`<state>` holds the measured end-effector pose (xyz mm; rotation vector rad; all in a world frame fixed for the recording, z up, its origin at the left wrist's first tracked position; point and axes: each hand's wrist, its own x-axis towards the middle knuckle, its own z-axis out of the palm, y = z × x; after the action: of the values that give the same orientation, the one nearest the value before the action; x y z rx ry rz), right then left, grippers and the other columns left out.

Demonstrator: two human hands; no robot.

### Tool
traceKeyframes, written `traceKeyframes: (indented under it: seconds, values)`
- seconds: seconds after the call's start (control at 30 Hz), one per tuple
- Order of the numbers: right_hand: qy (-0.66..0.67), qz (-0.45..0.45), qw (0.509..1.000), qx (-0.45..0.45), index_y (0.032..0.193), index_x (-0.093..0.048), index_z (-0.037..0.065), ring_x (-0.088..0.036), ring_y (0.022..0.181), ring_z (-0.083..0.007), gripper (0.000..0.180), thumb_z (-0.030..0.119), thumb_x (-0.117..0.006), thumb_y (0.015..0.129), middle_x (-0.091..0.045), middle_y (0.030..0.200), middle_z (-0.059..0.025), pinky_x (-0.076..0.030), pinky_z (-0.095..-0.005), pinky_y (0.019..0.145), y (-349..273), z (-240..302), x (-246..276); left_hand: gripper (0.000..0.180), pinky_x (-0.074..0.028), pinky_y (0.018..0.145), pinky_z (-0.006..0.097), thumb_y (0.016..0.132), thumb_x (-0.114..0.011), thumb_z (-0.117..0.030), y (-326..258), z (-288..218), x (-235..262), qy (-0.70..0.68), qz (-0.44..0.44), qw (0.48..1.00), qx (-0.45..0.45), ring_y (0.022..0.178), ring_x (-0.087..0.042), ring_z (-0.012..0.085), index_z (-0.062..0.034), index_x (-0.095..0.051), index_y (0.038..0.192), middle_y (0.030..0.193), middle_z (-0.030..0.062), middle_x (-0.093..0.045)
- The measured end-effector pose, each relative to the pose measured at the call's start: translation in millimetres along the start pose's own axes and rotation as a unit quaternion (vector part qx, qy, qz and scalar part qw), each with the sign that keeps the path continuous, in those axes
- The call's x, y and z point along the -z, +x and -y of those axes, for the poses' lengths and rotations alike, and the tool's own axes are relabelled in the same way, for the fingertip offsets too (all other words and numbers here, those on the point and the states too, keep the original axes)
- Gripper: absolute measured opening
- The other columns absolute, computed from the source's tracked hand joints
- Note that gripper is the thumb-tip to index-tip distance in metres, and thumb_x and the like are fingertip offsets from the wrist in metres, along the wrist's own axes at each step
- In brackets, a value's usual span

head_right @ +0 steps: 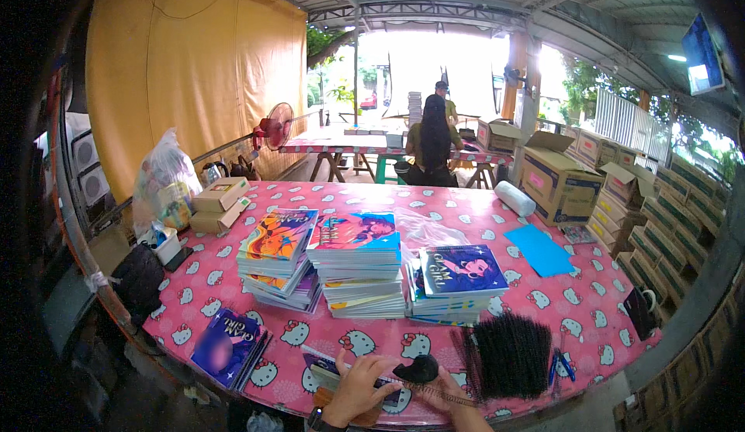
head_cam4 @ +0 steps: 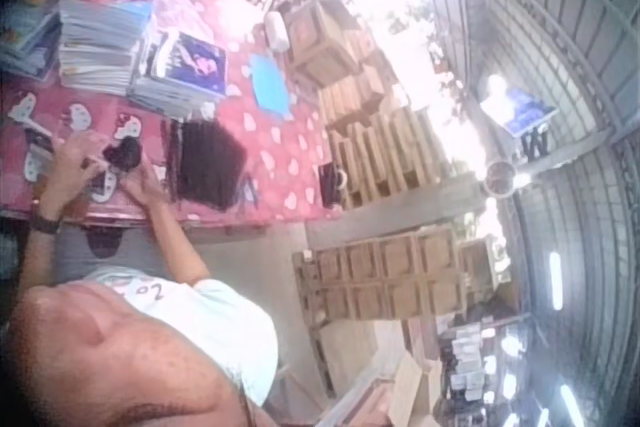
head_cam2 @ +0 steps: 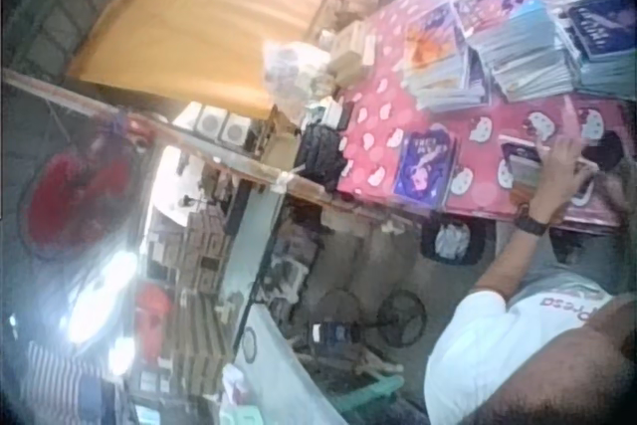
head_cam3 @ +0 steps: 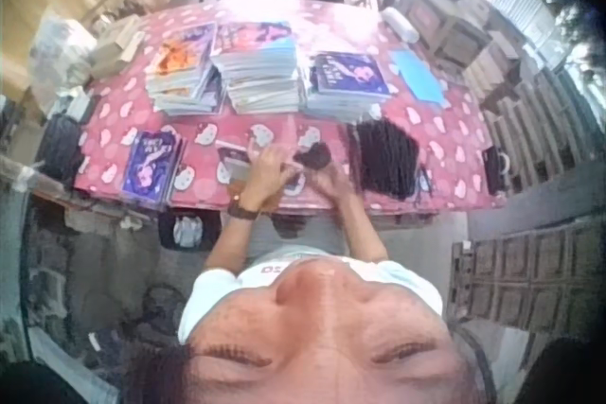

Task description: The person threads spiral coils through the punched holes of several notebooks by hand, placing each one on a stack after finishing.

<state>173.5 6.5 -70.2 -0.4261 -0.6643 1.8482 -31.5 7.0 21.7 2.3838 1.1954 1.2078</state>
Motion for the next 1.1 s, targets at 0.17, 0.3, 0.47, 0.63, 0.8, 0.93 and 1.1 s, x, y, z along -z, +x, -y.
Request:
traceKeyframes:
  seconds: [0.17,0.3,0.47,0.63,0.8,0.93,1.1]
  values:
    - [-0.189,-0.048,0.979,-0.061,0.122,-0.05,-0.003,-0.053,0.107,-0.0261,0.065,0.05,-0.057,0.084,-0.053,0.122,-0.0178,-0.043,-0.0343,0.089,0.9,23.3,33.0,0.026,-0.01,0.098,0.064,0.072,-0.07,-0.041,-0.7,-1.6,4.1,0.023,-0.001,1.0,0.012,0.097,-0.054,0.0188,-0.0179,-0.069,0.083,0.089,-0.0013,-0.059]
    - [-0.343,0.09,0.934,0.029,0.112,-0.059,-0.002,-0.055,0.101,-0.0241,0.056,0.045,-0.06,0.083,-0.058,0.113,-0.0175,-0.042,-0.0348,0.089,-0.2,58.0,-39.2,0.03,-0.008,0.099,0.065,0.064,-0.075,-0.041,-18.0,23.6,14.8,0.052,-0.027,0.997,0.046,0.094,-0.055,0.0202,-0.0175,-0.069,0.081,0.085,0.0002,-0.059]
    - [-0.5,0.05,0.864,0.034,0.103,-0.066,-0.001,-0.055,0.102,-0.0249,0.046,0.039,-0.065,0.079,-0.061,0.11,-0.0157,-0.04,-0.0375,0.09,10.2,60.9,-51.2,0.031,-0.011,0.1,0.067,0.066,-0.074,-0.039,-17.2,23.8,19.9,0.052,0.005,0.996,0.071,0.091,-0.056,0.0199,-0.0142,-0.068,0.083,0.083,-0.0001,-0.06]
    - [-0.566,0.015,0.823,-0.059,0.099,-0.065,-0.006,-0.053,0.11,-0.0292,0.059,0.048,-0.066,0.076,-0.058,0.114,-0.022,-0.037,-0.0386,0.097,23.4,55.8,-43.9,0.04,-0.011,0.102,0.064,0.063,-0.076,-0.039,-18.0,24.9,20.7,0.02,-0.011,0.997,0.073,0.09,-0.057,0.0207,-0.0142,-0.066,0.093,0.083,0.0011,-0.061]
    - [-0.368,0.148,0.918,0.017,0.097,-0.066,-0.004,-0.057,0.101,-0.0239,0.049,0.04,-0.069,0.076,-0.06,0.111,-0.0166,-0.043,-0.0337,0.088,14.9,53.6,-55.4,0.053,-0.011,0.103,0.063,0.063,-0.076,-0.041,-18.6,27.1,20.7,0.035,0.008,0.996,0.078,0.09,-0.058,0.0233,-0.0144,-0.061,0.105,0.086,0.0054,-0.062]
    - [-0.672,0.012,0.74,-0.024,0.101,-0.067,0.0,-0.054,0.107,-0.0264,0.05,0.045,-0.063,0.078,-0.064,0.102,-0.0156,-0.036,-0.0387,0.097,37.7,58.6,-48.3,0.06,-0.01,0.103,0.064,0.063,-0.076,-0.043,-17.3,29.0,21.0,0.047,0.006,0.996,0.07,0.09,-0.058,0.0248,-0.0121,-0.058,0.111,0.088,0.008,-0.062]
    - [-0.561,0.105,0.821,0.015,0.098,-0.068,0.002,-0.057,0.101,-0.0247,0.043,0.04,-0.066,0.078,-0.063,0.105,-0.0152,-0.041,-0.0364,0.09,26.1,57.2,-69.9,0.068,-0.006,0.104,0.063,0.061,-0.078,-0.042,-17.3,30.8,18.6,0.043,0.001,0.996,0.076,0.093,-0.058,0.025,-0.0118,-0.055,0.117,0.088,0.0067,-0.061]
